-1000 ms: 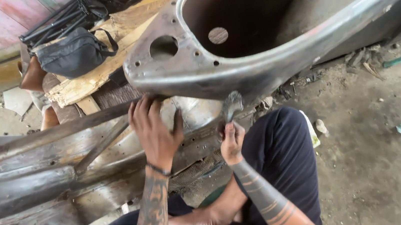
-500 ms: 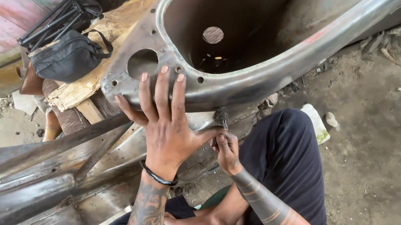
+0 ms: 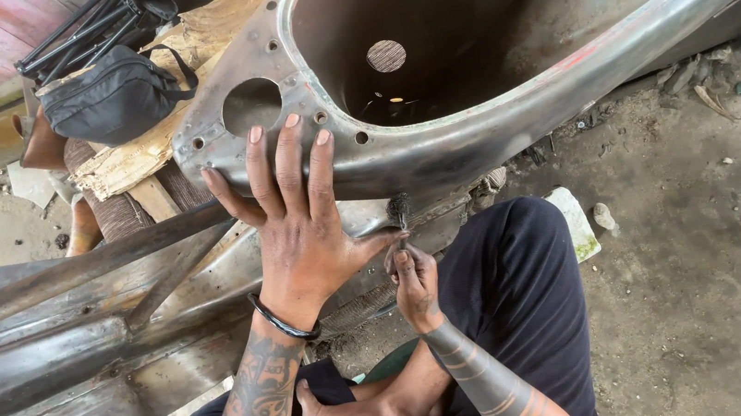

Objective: The person sits on the ground and scrubs a large, curved metal part with a wire brush. They hold the part steady with one hand while scrubbing the surface and edges with the other hand.

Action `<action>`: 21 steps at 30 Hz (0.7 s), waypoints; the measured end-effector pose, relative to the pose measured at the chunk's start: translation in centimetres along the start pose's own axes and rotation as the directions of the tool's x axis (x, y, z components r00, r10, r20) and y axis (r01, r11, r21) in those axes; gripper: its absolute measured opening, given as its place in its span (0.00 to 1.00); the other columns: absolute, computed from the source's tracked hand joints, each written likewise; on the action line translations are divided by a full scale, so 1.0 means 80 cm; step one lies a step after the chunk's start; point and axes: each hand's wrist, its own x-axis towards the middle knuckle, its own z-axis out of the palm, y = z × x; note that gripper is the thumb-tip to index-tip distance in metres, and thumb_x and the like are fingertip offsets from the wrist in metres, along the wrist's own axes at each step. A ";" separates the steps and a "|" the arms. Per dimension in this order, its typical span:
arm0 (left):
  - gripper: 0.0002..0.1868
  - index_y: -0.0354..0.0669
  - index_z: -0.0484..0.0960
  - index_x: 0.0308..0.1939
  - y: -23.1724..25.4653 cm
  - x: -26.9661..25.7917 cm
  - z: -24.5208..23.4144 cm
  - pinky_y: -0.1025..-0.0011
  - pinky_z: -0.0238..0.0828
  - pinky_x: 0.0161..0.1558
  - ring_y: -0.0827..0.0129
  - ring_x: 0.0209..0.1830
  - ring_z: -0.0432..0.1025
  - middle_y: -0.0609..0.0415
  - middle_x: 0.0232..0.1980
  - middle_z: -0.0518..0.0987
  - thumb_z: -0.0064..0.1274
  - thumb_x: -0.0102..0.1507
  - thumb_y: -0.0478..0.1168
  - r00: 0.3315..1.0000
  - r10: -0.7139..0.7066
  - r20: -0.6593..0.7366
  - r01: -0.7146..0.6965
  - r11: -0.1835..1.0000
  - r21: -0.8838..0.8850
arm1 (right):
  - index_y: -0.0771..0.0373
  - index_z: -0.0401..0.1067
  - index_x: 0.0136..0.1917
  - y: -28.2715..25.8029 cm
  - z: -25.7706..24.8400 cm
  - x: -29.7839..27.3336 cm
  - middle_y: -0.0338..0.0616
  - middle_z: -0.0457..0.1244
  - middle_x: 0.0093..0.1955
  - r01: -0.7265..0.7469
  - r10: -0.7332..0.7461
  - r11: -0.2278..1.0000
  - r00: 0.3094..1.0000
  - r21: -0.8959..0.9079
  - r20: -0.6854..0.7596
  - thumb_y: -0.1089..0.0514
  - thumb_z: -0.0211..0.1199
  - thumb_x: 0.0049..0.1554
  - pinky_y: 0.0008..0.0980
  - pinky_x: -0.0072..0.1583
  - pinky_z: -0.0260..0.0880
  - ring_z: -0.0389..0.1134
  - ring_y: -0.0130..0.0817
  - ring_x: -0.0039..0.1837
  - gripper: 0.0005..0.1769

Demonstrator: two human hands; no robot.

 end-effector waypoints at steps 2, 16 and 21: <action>0.63 0.46 0.56 0.78 0.002 0.002 0.001 0.23 0.19 0.73 0.37 0.83 0.43 0.43 0.82 0.55 0.34 0.57 0.89 0.998 0.000 -0.059 -0.001 1.000 -0.014 | 0.54 0.62 0.32 -0.022 0.001 0.004 0.33 0.56 0.30 -0.003 0.003 1.000 1.000 -0.031 -0.004 0.33 0.46 0.66 0.27 0.35 0.47 0.49 0.22 0.30 0.31; 0.60 0.45 0.61 0.77 0.002 -0.001 -0.005 0.25 0.19 0.72 0.39 0.83 0.44 0.45 0.81 0.57 0.41 0.59 0.87 0.999 -0.012 -0.030 0.011 0.999 -0.043 | 0.57 0.63 0.35 -0.023 -0.027 0.012 0.33 0.55 0.29 0.132 -0.118 0.956 0.991 -0.263 0.069 0.32 0.40 0.68 0.31 0.36 0.51 0.52 0.25 0.30 0.33; 0.59 0.48 0.59 0.77 0.000 0.000 -0.006 0.24 0.19 0.72 0.39 0.83 0.44 0.44 0.81 0.57 0.36 0.59 0.88 0.999 0.006 -0.036 -0.007 1.000 -0.028 | 0.55 0.60 0.34 -0.031 -0.032 0.015 0.34 0.51 0.29 0.131 -0.099 0.925 0.989 -0.358 0.106 0.34 0.37 0.68 0.34 0.38 0.48 0.49 0.26 0.32 0.32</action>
